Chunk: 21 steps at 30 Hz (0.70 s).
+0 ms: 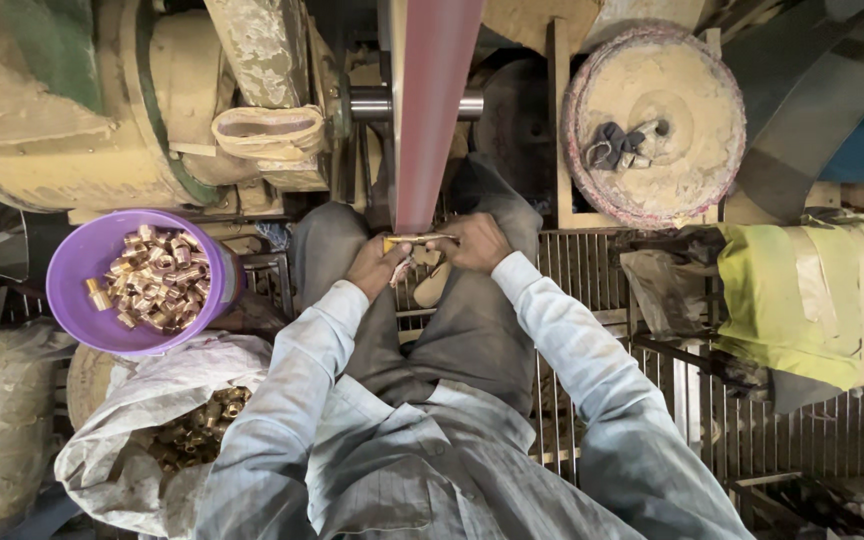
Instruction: The person sits on a metal grate floor and repeatedly picks small brass-colored metal parts from a white sack. They press each part against a vertical belt sander to polish it, then place the finished part into a purple bucket. The process is repeated continuously.
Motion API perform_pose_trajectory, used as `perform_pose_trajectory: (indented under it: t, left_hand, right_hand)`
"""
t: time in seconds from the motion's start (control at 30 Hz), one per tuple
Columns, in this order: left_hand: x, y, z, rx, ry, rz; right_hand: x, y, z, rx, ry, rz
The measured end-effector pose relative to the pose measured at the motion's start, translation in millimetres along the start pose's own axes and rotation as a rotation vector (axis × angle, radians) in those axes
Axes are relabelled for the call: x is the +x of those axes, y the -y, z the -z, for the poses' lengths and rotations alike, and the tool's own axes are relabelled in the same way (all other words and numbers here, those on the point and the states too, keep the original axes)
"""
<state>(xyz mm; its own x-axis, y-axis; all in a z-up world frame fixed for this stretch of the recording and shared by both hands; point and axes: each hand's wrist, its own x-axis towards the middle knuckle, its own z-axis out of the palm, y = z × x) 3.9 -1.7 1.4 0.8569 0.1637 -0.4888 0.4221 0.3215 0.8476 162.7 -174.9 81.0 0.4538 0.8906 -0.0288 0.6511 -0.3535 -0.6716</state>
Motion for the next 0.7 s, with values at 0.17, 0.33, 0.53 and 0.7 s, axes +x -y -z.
perform_pose_trajectory:
  t: [0.17, 0.33, 0.53, 0.7]
  left_hand:
    - [-1.1, -2.7, -1.1, -0.003, -0.002, 0.032]
    - [-3.0, -4.4, -3.2, -0.020, 0.005, 0.036]
    - [-2.2, -0.9, -0.5, 0.009, 0.005, 0.051]
    - [3.3, 8.6, 2.1, -0.086, 0.047, 0.028]
  right_hand:
    - [8.2, -3.4, 4.6, 0.132, 0.131, -0.155]
    - [14.3, -15.2, 2.6, 0.237, 0.223, -0.230]
    - [26.0, -38.3, -8.9, 0.355, 0.355, -0.419]
    - [34.1, -45.9, 0.0, 0.757, 0.543, -0.618]
